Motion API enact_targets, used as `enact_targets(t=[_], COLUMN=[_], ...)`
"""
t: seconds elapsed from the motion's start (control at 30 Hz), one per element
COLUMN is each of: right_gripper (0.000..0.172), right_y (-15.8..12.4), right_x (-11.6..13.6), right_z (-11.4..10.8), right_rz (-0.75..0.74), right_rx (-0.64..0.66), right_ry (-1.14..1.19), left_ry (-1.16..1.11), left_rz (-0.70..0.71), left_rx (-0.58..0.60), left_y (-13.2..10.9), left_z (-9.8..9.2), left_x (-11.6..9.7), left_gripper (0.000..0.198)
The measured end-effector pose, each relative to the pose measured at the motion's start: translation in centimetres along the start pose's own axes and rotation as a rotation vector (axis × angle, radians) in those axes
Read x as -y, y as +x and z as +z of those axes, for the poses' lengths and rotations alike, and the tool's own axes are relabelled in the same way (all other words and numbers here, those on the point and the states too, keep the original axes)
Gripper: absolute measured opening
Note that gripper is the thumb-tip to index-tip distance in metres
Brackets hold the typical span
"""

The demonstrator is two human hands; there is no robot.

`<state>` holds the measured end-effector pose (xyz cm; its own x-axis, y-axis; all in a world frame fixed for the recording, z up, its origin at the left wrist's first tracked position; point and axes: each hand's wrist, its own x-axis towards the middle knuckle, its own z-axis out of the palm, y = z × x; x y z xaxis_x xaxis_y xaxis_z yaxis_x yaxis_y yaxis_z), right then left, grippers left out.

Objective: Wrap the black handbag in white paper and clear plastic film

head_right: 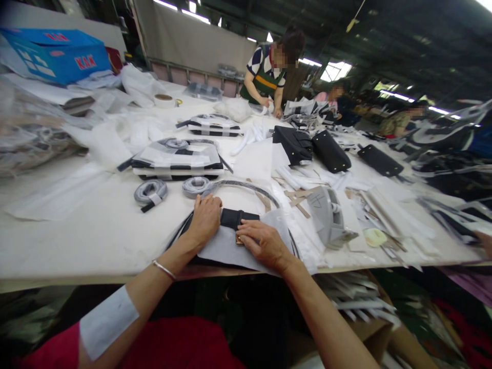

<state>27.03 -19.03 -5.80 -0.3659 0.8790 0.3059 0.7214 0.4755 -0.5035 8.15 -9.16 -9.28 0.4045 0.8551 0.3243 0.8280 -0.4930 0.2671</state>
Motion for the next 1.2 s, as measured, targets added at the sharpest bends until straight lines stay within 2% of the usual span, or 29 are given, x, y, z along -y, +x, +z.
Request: enact_targets(t=[0.33,0.47,0.57,0.67,0.73,0.9,1.03,1.2], right_gripper=[0.013,0.010,0.010,0.013,0.015,0.020,0.017,0.017], right_y=[-0.5,-0.4,-0.5,-0.7,-0.7,-0.8,-0.8,-0.7], right_x=[-1.2,-1.1,-1.1,-1.3,-1.3,-1.5,-1.5,-1.1], right_z=[1.1,1.2,1.3,1.4,1.4,1.4,1.4,1.3], right_rz=[0.099,0.133,0.127,0.122,0.134,0.133,0.139,0.134], right_rx=[0.009,0.018,0.002,-0.008,-0.018,0.002,0.006,0.022], right_ry=[0.150,0.160,0.151,0.153,0.179,0.240,0.227,0.165], left_ry=[-0.017,-0.078,-0.176,-0.192,-0.158,-0.158,-0.263,-0.321], left_rz=[0.019,0.063,0.198,0.447,0.543,0.535,0.520,0.518], left_rx=[0.005,0.006,0.116,0.305,0.350,0.247,0.197,0.206], left_y=[0.1,0.8,0.5,-1.4,-3.2,-6.3,-6.9,-6.9], left_z=[0.4,-1.3,-3.8,-5.0,-4.4,-2.0,-1.8,-1.9], left_x=[0.1,-0.2,-1.1,-2.2,-2.6,-2.0,-1.5,-1.5], left_gripper=[0.027,0.024,0.016,0.014,0.017,0.016,0.021,0.027])
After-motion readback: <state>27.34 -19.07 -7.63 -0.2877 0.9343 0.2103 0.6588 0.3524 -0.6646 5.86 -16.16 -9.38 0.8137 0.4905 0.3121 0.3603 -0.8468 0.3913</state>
